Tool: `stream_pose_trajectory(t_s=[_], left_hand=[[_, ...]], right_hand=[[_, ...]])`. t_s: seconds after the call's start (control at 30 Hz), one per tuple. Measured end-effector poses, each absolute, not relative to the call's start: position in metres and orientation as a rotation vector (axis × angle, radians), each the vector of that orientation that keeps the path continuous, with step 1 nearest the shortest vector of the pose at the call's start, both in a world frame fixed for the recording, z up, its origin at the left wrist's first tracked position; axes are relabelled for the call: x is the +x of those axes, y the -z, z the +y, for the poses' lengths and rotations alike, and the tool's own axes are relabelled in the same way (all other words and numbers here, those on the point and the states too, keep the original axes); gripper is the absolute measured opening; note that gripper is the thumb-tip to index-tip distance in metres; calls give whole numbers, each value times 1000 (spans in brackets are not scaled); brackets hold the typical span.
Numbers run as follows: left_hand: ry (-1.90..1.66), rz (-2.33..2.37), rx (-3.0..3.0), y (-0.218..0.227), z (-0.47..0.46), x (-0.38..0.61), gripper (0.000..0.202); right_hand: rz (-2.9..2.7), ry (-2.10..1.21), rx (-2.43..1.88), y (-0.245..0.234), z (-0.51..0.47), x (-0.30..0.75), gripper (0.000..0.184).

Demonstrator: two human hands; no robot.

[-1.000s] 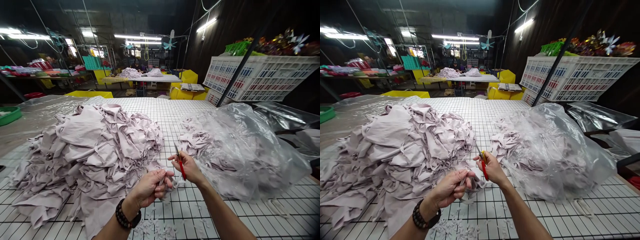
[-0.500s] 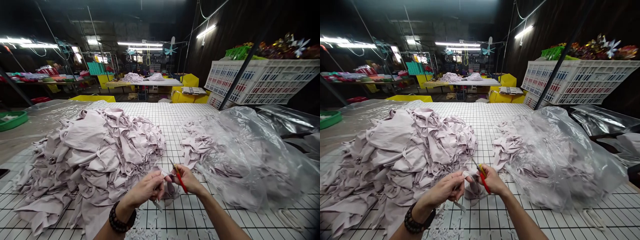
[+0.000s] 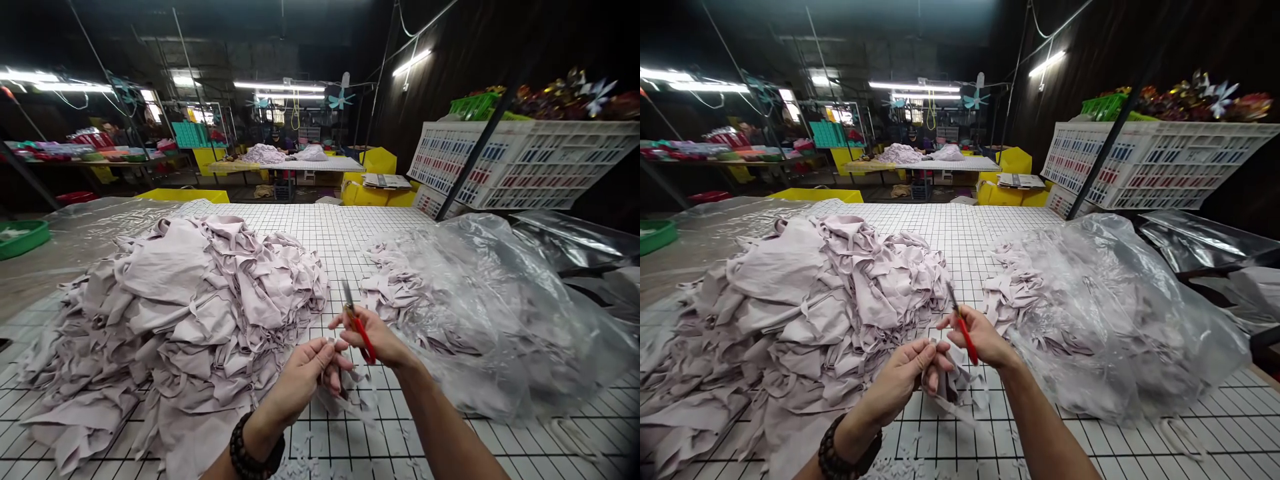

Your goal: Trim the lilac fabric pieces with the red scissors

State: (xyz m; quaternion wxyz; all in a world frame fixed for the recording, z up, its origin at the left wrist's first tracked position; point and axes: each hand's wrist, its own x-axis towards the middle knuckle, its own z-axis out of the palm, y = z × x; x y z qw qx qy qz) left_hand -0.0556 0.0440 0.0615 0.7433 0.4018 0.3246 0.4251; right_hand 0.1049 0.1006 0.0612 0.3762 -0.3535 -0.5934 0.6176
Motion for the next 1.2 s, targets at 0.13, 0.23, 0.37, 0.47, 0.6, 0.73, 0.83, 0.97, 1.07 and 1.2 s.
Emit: stream_pose_trajectory(t_s=[0.13,0.23,0.37,0.47,0.6,0.73,0.83,0.97,1.07,1.2], left_hand=[[-943,719,883,-54,48,-60,36],[-1003,879,1045,-50,45,-63,36],[-1164,989,1179,-46,41,-66,33],[-1109,804,1028,-39,42,-63,33],[-1133,719,857,-31,45,-59,29],[-1165,883,1096,-29,45,-60,27],[-1174,941,1243,-29,43,-60,27],[-1153,921,1270,-28,41,-58,25],[-1145,907,1295,-29,41,-59,24],[-1107,905,1298,-32,40,-60,25]], right_hand=[[-1348,-1779,-803,-40,77,111,32],[-1249,-1597,-877,-25,75,106,28],[-1273,-1529,-972,-18,81,101,24],[-1380,-1584,-1031,-23,80,107,24],[-1616,-1288,-1289,-40,68,129,22],[-1995,-882,-1517,-59,50,143,30],[-2135,-728,-1578,-69,40,139,29],[-2181,-643,-1594,-76,33,129,27],[-2172,-600,-1596,-77,33,125,29],[-2164,-572,-1584,-73,34,126,29]])
